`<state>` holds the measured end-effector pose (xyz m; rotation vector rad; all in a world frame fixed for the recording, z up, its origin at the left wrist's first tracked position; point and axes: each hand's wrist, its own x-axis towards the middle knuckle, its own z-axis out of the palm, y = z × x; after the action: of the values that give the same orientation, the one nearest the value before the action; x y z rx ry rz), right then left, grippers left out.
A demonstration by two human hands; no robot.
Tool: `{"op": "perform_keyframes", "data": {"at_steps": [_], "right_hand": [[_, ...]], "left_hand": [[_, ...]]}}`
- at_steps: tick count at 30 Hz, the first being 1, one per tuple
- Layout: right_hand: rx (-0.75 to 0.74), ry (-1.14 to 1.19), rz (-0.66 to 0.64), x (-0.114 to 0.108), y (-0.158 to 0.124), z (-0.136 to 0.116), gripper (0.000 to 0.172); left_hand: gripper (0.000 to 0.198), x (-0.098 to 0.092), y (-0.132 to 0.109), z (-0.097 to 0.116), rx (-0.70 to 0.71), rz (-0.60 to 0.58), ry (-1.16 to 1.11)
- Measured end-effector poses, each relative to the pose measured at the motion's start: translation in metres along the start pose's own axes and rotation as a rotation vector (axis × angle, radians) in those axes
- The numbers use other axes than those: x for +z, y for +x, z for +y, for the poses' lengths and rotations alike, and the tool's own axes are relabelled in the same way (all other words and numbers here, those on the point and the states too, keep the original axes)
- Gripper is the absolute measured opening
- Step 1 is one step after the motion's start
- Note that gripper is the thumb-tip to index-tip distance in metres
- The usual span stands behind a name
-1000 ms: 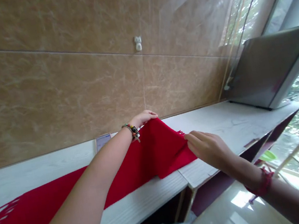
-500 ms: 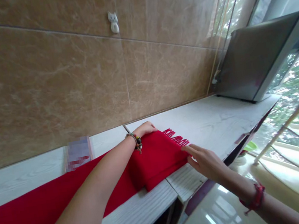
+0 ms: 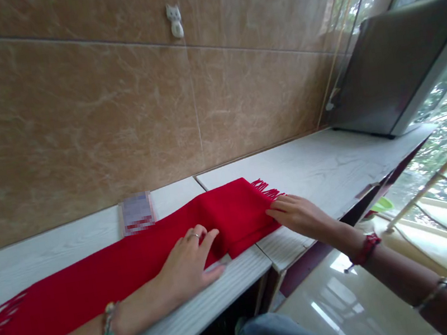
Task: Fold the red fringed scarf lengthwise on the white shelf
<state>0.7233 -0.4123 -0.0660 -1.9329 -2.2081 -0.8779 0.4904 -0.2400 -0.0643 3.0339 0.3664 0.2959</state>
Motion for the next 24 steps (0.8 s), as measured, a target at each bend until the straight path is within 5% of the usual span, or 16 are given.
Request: {"op": "perform_keyframes", "data": {"at_steps": [7,13,20,24], "right_hand": [[0.028,0.022,0.035,0.004,-0.003,0.005,0.026],[-0.026,-0.090,-0.019,0.009,0.002,-0.004,0.027],[0.079,0.026,0.097,0.001,-0.001,0.010,0.027],[0.051,0.036,0.095,0.004,-0.009,0.008,0.028]], "left_hand": [[0.061,-0.002,-0.009,-0.002,0.049,-0.194,0.173],[0.046,-0.011,-0.012,-0.002,0.062,-0.155,0.332],[0.024,-0.059,-0.027,0.000,0.148,-0.069,0.412],[0.030,-0.052,-0.036,0.010,0.253,-0.087,0.449]]}}
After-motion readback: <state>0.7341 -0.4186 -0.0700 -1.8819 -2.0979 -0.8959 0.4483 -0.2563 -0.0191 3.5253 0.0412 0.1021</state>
